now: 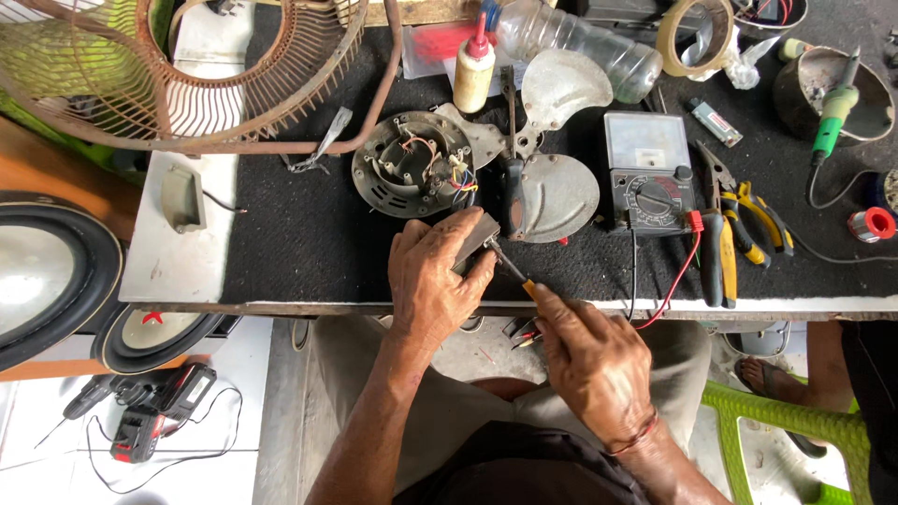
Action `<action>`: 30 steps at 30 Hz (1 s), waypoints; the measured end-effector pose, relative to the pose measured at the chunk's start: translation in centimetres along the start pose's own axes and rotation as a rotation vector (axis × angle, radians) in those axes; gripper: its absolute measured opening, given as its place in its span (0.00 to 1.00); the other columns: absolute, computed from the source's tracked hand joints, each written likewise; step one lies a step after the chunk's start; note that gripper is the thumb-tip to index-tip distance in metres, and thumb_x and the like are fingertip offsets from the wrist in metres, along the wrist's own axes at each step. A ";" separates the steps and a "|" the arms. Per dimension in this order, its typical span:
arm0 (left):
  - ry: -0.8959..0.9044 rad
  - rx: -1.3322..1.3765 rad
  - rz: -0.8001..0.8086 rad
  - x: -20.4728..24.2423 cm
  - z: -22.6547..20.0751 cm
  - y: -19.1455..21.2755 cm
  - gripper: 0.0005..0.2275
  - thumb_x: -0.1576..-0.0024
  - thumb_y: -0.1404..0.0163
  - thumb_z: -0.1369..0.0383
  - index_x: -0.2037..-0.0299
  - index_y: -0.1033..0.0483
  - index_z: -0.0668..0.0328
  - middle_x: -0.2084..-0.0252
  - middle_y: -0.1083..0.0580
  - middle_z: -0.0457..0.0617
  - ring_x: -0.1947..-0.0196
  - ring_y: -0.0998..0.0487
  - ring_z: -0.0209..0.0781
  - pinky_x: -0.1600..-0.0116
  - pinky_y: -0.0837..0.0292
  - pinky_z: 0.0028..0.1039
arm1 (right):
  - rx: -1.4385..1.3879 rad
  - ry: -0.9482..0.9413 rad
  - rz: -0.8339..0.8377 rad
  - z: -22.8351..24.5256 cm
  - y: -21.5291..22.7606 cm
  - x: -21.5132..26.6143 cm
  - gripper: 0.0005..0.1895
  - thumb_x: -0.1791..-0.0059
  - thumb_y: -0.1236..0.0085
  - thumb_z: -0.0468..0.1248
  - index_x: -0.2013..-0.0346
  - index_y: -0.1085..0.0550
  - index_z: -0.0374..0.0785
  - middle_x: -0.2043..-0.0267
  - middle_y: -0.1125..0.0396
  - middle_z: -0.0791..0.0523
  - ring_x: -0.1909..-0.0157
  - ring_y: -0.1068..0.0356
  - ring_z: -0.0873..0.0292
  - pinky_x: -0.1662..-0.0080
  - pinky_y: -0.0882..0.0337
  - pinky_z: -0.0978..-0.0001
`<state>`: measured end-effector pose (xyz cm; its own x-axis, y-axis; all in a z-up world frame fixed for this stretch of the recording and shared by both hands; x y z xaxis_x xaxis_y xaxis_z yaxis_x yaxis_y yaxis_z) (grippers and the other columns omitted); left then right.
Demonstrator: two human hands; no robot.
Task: The person is repairing a small electrical component, likely a capacitor, using a screwdriver and multimeter probes. They are seen unscrewing the component, testing it with the multimeter, and manipulating the wires.
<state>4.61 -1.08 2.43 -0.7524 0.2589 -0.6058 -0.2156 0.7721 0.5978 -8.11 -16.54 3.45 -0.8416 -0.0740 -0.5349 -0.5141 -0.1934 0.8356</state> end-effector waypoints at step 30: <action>-0.006 0.094 -0.066 0.0 0.7 -0.4 0.21 0.51 0.37 0.62 0.46 0.20 0.48 0.52 0.18 0.46 0.59 0.20 0.52 0.57 0.30 0.39 | 0.024 -0.080 0.155 -1.1 -1.6 -0.4 0.25 0.48 0.52 0.42 0.36 0.26 0.63 0.66 0.31 0.60 0.81 0.27 0.50 0.75 0.23 0.51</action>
<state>5.11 -0.97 1.81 -0.7349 0.2090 -0.6452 -0.2047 0.8386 0.5048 -6.77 -17.24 2.15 -0.9210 -0.0233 -0.3888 -0.3803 -0.1621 0.9106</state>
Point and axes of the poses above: each hand's wrist, its own x-axis away from the middle knuckle, its own y-axis out of the back of the hand, z = x × y, the point moved 6 cm from there along -x, towards the middle knuckle
